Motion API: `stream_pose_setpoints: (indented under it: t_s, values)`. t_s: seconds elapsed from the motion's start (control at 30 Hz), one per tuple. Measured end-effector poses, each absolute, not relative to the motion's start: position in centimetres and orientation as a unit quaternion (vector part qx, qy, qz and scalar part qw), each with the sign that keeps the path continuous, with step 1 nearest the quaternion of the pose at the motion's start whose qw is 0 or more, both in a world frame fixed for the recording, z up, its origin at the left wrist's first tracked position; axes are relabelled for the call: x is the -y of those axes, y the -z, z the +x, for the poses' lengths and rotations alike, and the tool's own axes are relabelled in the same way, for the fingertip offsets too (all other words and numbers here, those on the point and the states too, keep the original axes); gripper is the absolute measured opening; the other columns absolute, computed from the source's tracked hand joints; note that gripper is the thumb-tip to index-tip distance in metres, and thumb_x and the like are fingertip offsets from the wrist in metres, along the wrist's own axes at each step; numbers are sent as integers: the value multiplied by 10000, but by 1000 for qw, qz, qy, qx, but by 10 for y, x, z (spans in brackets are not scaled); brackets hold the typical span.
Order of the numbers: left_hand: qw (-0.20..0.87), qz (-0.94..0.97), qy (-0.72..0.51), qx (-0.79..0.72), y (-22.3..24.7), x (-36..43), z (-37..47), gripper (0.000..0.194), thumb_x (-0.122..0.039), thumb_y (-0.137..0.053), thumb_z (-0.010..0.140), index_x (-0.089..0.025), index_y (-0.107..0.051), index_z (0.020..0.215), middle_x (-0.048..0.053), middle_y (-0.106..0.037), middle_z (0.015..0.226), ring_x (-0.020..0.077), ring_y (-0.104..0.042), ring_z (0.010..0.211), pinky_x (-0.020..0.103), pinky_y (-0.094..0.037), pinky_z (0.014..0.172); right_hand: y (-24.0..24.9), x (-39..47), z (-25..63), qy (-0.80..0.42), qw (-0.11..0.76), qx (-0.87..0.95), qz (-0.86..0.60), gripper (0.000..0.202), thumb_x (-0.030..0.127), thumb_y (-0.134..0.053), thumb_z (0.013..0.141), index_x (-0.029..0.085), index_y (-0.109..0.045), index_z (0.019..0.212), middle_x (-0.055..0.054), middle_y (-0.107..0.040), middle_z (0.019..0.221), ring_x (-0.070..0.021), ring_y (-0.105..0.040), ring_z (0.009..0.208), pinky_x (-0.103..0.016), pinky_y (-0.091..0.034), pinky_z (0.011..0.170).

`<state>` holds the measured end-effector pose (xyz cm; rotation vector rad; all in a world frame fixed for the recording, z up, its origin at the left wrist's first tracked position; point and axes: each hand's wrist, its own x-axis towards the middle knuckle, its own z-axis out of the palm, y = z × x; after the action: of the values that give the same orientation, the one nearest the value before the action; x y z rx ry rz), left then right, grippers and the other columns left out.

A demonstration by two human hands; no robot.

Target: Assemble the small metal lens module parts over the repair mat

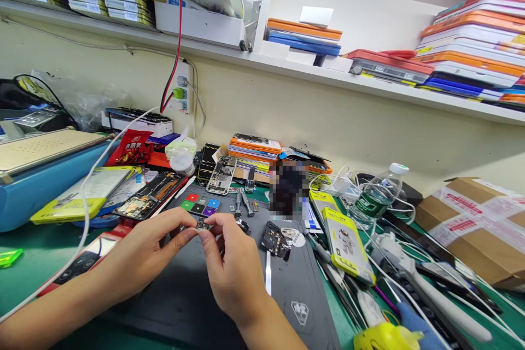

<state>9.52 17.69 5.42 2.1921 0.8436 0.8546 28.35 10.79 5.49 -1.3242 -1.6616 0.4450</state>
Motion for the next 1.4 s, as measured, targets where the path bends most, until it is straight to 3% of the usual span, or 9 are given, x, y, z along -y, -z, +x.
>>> stream_pose_setpoints:
  t_s: [1.4]
  values:
    - [311,831,-331,-320,-52,-178,95,208,-437,-496,1084,-300,-637,1015,-48,-642,950,166,-599,850,310,-415,754,-53,-107,285,-172,472,680,-534,136,359,-523,1077,276,-599,1152,46,-660,811,-112,-577,558,-249,-454,541]
